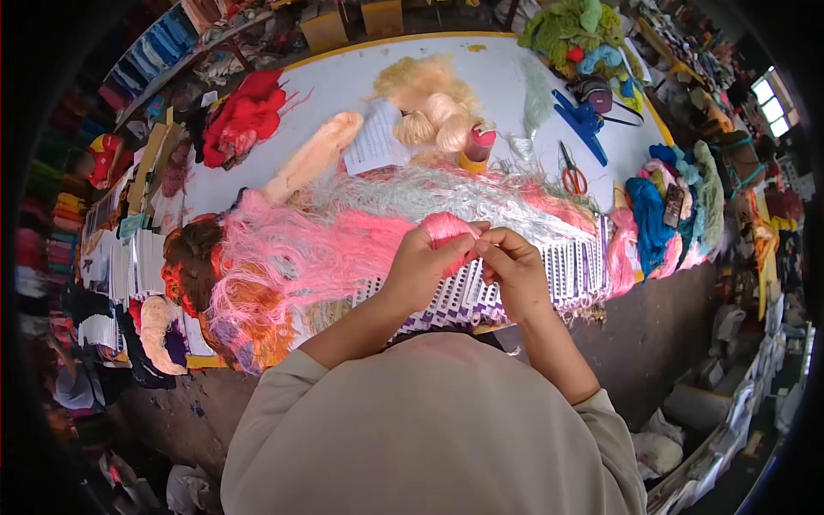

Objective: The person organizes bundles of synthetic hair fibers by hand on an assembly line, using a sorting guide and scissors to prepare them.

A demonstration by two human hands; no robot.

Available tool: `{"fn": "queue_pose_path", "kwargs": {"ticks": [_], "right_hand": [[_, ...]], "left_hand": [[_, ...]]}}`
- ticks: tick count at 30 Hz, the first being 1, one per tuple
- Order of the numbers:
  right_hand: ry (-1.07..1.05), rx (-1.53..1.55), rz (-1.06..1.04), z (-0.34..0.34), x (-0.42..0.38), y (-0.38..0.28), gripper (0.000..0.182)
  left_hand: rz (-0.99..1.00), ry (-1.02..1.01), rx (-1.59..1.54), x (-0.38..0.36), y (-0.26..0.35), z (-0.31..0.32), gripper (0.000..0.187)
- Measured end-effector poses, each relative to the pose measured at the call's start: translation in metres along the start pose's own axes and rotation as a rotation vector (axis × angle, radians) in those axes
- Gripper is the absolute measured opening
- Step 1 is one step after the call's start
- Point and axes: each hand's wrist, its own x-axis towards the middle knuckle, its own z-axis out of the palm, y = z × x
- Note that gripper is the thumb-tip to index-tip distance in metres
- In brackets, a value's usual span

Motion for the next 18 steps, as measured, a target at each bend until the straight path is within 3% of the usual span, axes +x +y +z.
{"fn": "queue_pose_path", "kwargs": {"ticks": [9,12,14,18], "right_hand": [[-0.006,0.035,0.024,-0.003,0.002,0.002,0.007],[-0.015,0.313,0.097,-0.006,0.006,0.001,0.011],[-0.019,0.279,0.102,-0.008,0.007,0.005,0.012],[0.021,0.097,0.152,0.003,0.003,-0.002,0.013]], "left_hand": [[-0.048,0.028,-0.083,0.001,0.002,0.000,0.028],[-0.057,0.001,-0.183,0.002,0.006,-0.001,0.032],[-0.122,0.053,-0.316,0.001,0.007,-0.003,0.036],[-0.129,0.026,-0.298,-0.002,0.003,-0.004,0.037]]}}
